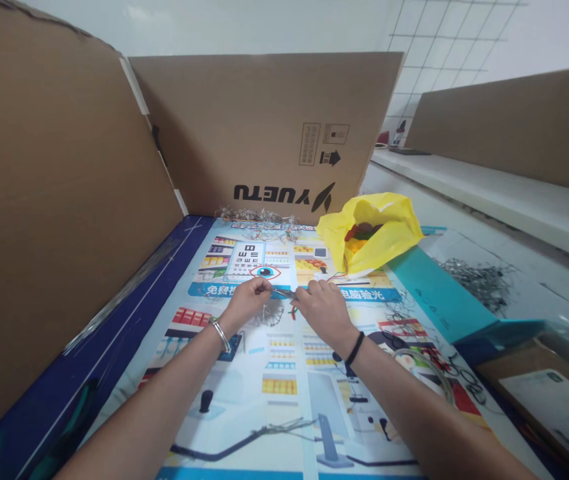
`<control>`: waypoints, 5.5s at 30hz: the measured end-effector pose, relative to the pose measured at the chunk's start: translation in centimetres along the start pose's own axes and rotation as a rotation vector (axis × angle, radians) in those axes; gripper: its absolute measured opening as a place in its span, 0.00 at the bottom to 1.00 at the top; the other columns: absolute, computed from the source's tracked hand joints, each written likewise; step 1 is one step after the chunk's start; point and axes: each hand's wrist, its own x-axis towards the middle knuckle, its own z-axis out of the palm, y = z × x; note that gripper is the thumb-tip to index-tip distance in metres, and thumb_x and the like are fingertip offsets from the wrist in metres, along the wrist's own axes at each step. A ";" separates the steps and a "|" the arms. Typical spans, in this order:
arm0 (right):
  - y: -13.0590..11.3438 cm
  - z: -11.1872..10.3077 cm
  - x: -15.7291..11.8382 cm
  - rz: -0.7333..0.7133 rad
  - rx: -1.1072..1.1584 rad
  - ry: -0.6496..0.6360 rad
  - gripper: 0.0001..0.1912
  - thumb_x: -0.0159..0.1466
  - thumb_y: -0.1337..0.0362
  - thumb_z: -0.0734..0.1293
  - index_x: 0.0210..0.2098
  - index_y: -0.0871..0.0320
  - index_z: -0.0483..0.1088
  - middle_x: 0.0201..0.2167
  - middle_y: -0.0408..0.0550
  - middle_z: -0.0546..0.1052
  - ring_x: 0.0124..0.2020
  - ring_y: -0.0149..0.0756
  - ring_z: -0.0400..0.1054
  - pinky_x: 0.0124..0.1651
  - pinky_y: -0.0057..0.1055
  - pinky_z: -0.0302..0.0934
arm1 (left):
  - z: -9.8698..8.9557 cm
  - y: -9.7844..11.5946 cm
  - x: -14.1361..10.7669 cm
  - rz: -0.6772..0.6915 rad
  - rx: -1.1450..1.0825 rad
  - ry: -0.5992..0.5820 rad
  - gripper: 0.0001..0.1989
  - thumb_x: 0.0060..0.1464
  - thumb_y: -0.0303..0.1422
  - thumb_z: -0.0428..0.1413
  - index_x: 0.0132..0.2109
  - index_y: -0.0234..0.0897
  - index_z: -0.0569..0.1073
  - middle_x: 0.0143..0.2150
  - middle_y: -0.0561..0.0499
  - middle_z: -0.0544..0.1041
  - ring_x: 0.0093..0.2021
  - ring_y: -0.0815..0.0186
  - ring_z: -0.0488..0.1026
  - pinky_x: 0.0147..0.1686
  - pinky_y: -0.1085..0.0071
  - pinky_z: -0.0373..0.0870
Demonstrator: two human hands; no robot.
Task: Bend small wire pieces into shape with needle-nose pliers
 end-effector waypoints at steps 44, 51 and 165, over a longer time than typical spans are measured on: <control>-0.4 -0.1 0.0 0.046 0.047 -0.085 0.12 0.62 0.56 0.58 0.37 0.57 0.67 0.34 0.51 0.67 0.38 0.40 0.56 0.40 0.34 0.43 | -0.4 0.2 0.1 0.038 0.058 -0.035 0.08 0.42 0.33 0.48 0.20 0.35 0.63 0.19 0.57 0.60 0.22 0.72 0.57 0.24 0.76 0.53; -0.2 -0.1 -0.1 0.037 0.052 -0.089 0.12 0.62 0.56 0.58 0.36 0.57 0.67 0.33 0.51 0.67 0.38 0.40 0.56 0.40 0.34 0.43 | -0.6 0.2 0.2 -0.006 -0.051 -0.031 0.10 0.43 0.34 0.49 0.20 0.35 0.60 0.18 0.58 0.56 0.21 0.74 0.53 0.22 0.77 0.51; -0.9 -1.0 -0.1 -0.011 -0.060 -0.081 0.08 0.61 0.67 0.59 0.37 0.57 0.68 0.32 0.51 0.67 0.36 0.39 0.56 0.37 0.34 0.44 | -1.4 -0.1 0.3 0.068 0.034 -0.167 0.10 0.45 0.35 0.48 0.22 0.33 0.65 0.19 0.57 0.62 0.21 0.73 0.56 0.22 0.77 0.52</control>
